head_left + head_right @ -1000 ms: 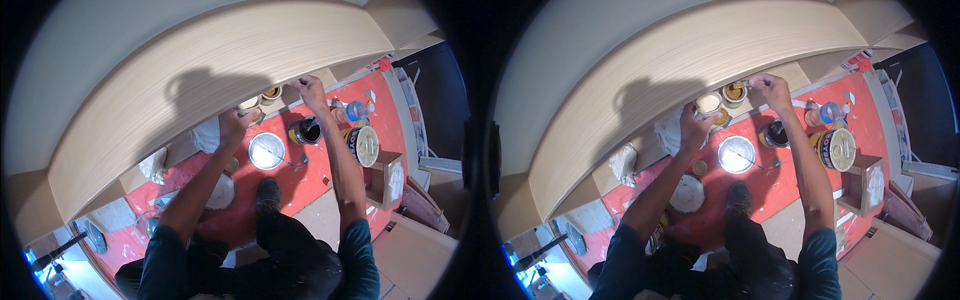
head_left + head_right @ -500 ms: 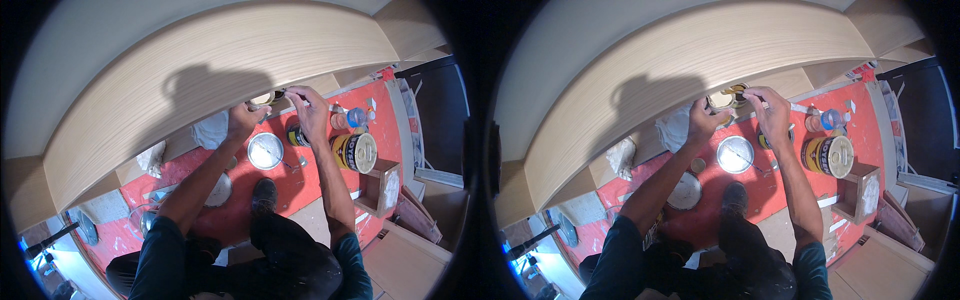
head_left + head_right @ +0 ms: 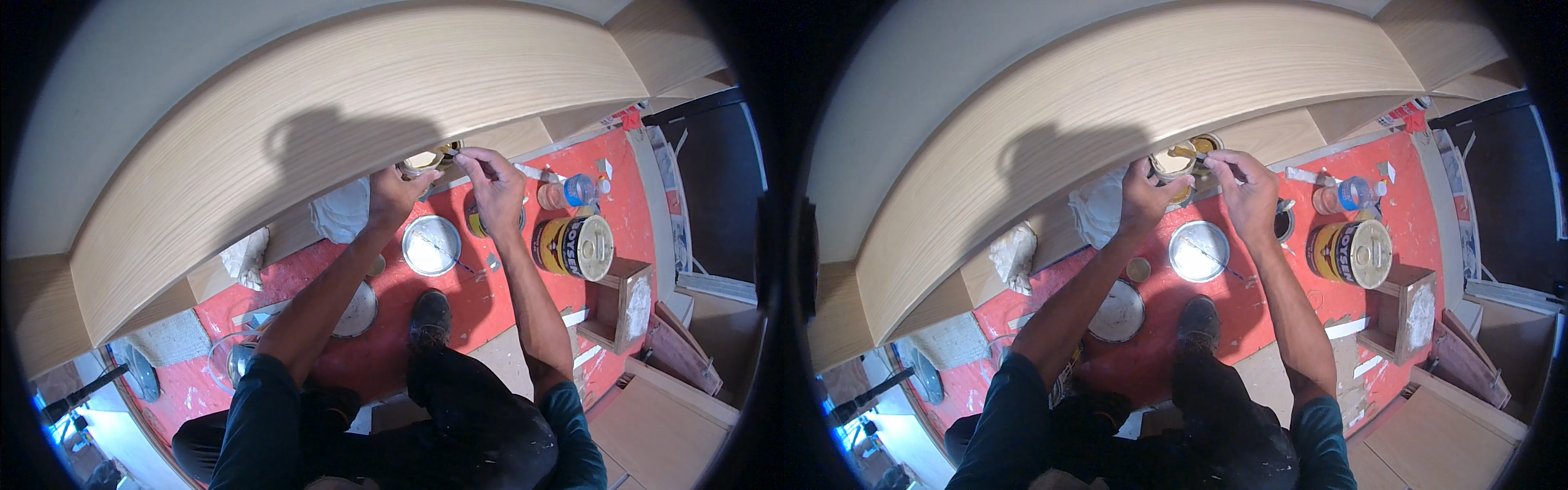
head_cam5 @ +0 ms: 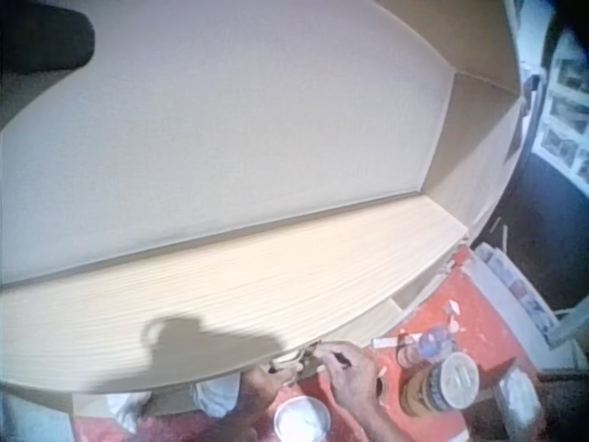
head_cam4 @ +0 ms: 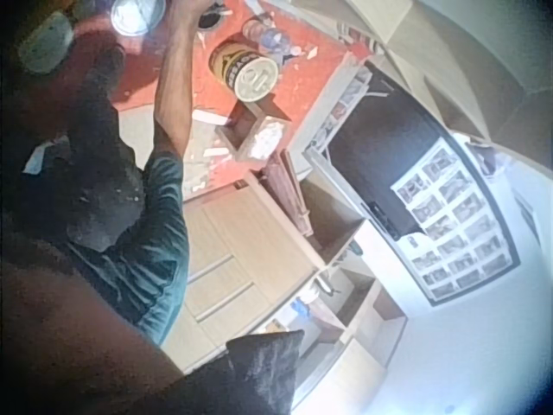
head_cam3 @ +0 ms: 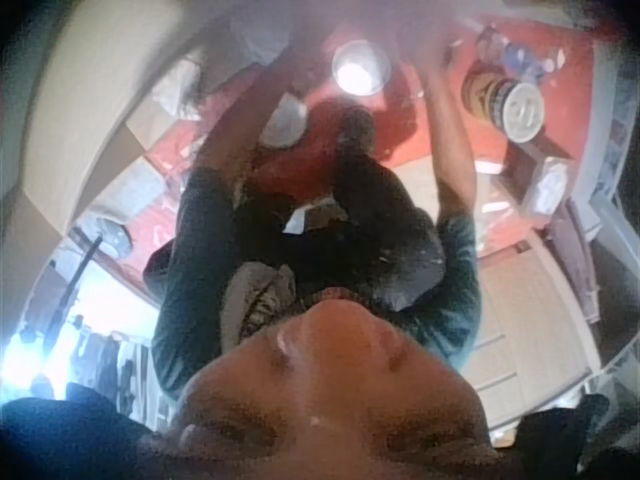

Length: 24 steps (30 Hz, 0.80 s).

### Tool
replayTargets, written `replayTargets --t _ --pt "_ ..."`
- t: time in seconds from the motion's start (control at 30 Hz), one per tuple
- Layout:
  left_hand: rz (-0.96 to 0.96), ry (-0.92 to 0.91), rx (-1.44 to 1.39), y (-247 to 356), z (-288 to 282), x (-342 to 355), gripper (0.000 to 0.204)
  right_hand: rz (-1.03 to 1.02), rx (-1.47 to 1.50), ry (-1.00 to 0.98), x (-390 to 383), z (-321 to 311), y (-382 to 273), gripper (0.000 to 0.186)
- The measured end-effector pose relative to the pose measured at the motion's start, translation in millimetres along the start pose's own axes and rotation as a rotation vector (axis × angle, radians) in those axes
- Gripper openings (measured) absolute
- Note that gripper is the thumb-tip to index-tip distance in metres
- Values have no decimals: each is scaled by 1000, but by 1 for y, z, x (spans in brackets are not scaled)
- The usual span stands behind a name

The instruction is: The person sits on the floor and mixes paint in a small container using a wooden stick. They then use a cloth to wipe the edge of a wooden cabinet before returning to mix the paint again.

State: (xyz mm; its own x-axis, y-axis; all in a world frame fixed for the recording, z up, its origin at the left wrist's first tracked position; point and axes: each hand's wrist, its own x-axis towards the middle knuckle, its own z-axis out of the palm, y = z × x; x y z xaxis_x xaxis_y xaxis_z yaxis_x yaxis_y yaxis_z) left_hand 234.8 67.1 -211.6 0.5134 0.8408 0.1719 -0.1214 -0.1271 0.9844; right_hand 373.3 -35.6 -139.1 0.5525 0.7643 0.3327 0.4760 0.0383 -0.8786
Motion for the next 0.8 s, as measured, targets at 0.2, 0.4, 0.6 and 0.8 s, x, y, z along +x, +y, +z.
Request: replayTargets --t 0.2,0.4,0.6,0.8 --pt "-43 -27 -32 0 3 -1 66 -56 -70 -21 1 -2 5 13" --pt "-58 -34 -104 8 6 0 65 36 51 24 0 -3 8 12" --pt "0 2 -58 3 6 -2 65 -200 -132 -7 3 -4 1 10" --pt "-2 -6 -123 6 7 -4 65 -200 -131 14 5 -5 1 11"
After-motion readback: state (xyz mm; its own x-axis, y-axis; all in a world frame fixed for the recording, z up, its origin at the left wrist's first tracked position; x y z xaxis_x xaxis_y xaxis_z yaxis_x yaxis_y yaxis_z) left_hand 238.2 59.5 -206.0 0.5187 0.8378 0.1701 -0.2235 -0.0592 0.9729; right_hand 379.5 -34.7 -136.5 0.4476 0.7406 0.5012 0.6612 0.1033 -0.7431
